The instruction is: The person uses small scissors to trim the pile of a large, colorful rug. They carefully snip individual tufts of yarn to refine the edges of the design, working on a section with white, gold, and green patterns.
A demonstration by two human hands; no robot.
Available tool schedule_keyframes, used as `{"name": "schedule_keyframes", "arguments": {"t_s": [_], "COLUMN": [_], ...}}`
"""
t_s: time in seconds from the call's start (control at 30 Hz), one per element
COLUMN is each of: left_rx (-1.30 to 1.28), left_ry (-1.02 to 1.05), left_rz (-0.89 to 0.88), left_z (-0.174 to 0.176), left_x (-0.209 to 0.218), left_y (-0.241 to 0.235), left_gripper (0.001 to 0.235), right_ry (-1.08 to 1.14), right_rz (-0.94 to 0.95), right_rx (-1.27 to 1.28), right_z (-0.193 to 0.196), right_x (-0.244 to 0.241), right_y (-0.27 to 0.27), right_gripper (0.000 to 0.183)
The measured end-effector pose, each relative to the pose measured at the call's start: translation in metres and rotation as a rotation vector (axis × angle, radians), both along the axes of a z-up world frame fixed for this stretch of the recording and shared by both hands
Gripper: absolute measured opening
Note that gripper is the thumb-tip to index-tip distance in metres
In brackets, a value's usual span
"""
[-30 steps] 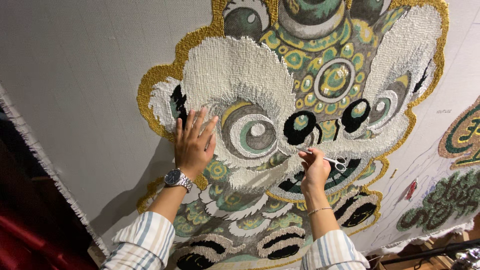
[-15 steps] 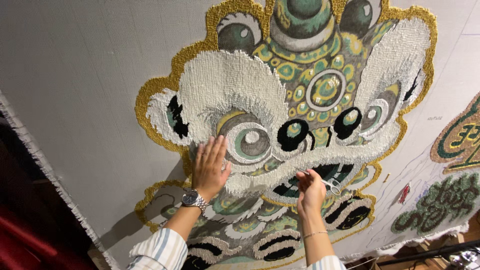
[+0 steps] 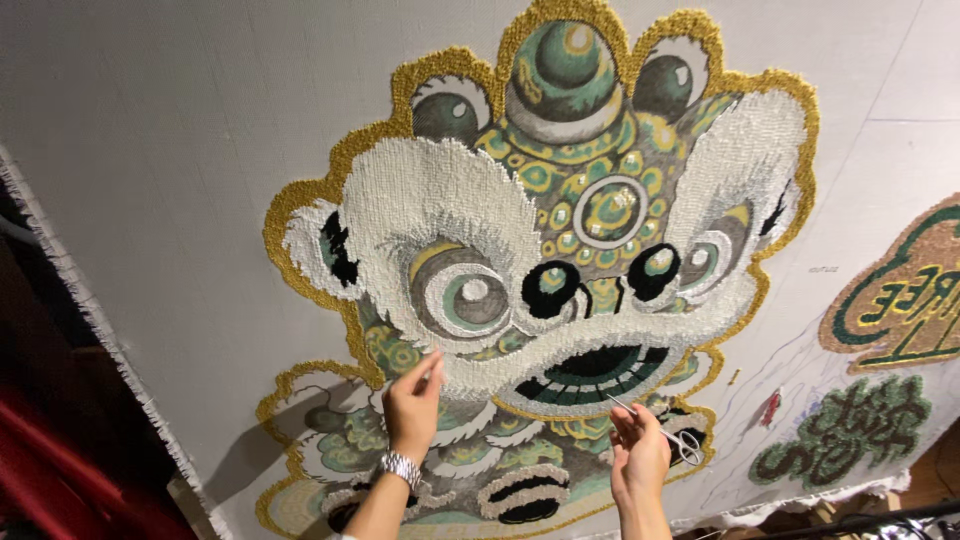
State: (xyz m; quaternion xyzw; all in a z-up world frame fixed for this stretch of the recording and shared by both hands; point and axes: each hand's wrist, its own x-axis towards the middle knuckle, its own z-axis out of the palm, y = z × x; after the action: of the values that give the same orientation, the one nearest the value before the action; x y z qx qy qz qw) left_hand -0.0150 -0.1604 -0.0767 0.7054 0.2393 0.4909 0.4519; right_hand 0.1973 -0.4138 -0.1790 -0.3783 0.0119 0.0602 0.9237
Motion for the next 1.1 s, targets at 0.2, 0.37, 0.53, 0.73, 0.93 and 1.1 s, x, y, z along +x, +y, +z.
{"name": "schedule_keyframes", "arguments": {"t_s": [0.2,0.37,0.53,0.73,0.93,1.1], "left_rx": [-0.02,0.103,0.093,0.145,0.49,0.716], "left_ry": [-0.011,-0.159,-0.287,-0.23,-0.211,-0.183], "left_rz": [-0.011,0.018,-0.007,0.034,0.158,0.296], "left_z": [-0.02,-0.003,0.022,0.032,0.063,0.07], "left_x": [-0.012,-0.025,-0.04,-0.054,-0.088,-0.105], "left_y": [-0.026,-0.021,-0.008,0.037,0.11,0.167], "left_gripper": [0.025,0.02,0.026,0.017,0.014,0.025], "right_ry": [-0.113,-0.203,-0.201,-0.238,-0.32,-0.639], "right_rz": [0.094,0.032,0.014,0.058,0.076,0.006], "right_rx": [-0.073,-0.119,-0.116,-0.072,-0.06,-0.246], "right_z": [0.035,0.043,0.024,0.015,0.075,0.123], "right_x": [-0.033,-0.043,-0.045,-0.061,-0.101,-0.151], "right_y": [0.005,0.007,0.01,0.067,0.16,0.224], "right_gripper": [0.023,0.021,0.019,0.017,0.017,0.02]}}
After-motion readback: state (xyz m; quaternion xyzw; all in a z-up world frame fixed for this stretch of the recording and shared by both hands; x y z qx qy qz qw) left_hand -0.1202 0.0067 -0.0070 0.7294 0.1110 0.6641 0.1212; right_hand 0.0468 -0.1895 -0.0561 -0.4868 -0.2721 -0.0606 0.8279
